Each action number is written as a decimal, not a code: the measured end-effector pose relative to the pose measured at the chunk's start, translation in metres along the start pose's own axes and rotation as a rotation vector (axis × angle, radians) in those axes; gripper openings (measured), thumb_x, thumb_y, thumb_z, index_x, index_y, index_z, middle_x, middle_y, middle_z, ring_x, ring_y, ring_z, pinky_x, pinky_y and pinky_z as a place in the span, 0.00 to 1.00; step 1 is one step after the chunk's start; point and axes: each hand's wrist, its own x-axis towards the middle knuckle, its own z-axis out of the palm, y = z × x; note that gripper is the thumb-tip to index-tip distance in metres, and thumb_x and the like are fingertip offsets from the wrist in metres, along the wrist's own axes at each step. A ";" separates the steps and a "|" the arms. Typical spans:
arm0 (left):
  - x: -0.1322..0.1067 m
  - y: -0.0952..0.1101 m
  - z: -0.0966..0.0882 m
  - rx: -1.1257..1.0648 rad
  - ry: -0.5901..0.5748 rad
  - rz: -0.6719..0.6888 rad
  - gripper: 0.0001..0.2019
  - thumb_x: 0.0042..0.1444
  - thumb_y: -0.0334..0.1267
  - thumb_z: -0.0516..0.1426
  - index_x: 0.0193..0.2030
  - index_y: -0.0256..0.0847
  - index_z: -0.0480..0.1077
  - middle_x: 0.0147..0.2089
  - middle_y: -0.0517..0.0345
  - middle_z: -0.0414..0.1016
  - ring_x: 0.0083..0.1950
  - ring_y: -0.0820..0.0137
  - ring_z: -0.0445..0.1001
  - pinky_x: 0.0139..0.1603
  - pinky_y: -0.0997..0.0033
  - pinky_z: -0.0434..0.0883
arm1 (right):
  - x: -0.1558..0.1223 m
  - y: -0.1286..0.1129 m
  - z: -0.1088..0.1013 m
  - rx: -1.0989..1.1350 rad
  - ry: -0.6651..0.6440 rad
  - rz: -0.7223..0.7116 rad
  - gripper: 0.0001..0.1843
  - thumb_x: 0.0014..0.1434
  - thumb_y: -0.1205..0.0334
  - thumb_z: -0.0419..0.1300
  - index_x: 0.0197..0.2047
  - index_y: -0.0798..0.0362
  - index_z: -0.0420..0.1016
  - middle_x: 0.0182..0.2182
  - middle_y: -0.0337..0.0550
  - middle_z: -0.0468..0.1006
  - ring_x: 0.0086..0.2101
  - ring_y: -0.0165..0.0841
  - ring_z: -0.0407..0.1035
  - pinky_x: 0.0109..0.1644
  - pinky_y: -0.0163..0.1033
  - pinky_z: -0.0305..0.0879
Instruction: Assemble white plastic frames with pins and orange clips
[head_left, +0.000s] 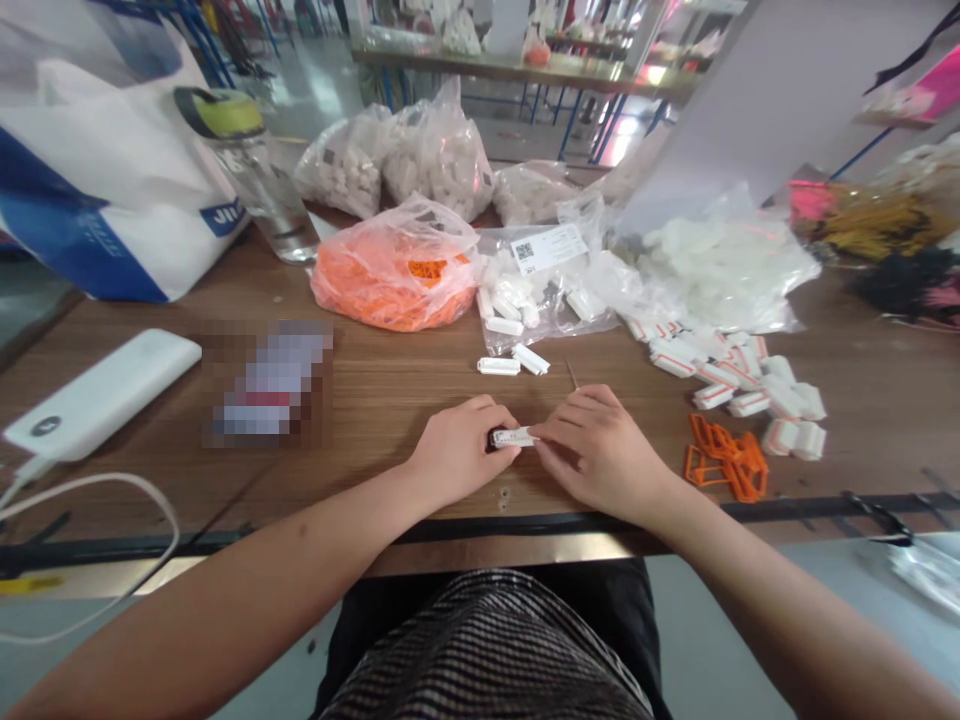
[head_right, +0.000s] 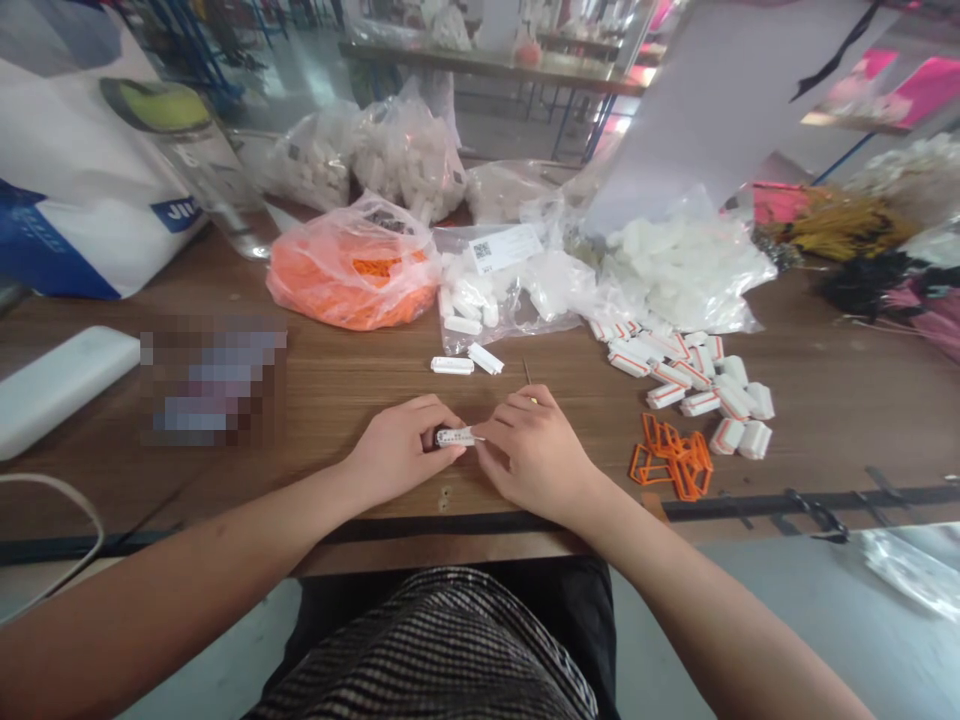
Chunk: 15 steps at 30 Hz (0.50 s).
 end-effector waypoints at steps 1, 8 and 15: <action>0.000 0.000 0.000 -0.003 0.003 0.002 0.04 0.53 0.35 0.61 0.37 0.44 0.74 0.35 0.63 0.72 0.31 0.72 0.69 0.37 0.69 0.67 | -0.001 0.000 0.002 -0.021 0.013 -0.010 0.12 0.61 0.67 0.54 0.35 0.52 0.80 0.24 0.40 0.77 0.28 0.32 0.68 0.46 0.44 0.58; 0.001 -0.001 -0.001 -0.021 -0.005 -0.012 0.05 0.52 0.34 0.61 0.37 0.45 0.75 0.34 0.63 0.71 0.32 0.72 0.69 0.36 0.69 0.66 | -0.005 -0.014 0.014 -0.220 0.061 -0.066 0.14 0.62 0.67 0.53 0.31 0.54 0.79 0.22 0.43 0.76 0.29 0.36 0.67 0.44 0.45 0.59; 0.002 0.000 -0.002 -0.007 -0.006 0.011 0.04 0.53 0.34 0.60 0.36 0.44 0.74 0.34 0.63 0.72 0.31 0.73 0.68 0.35 0.70 0.65 | -0.048 0.037 -0.020 0.069 0.063 0.401 0.11 0.60 0.61 0.56 0.31 0.49 0.80 0.30 0.41 0.82 0.33 0.37 0.75 0.40 0.43 0.65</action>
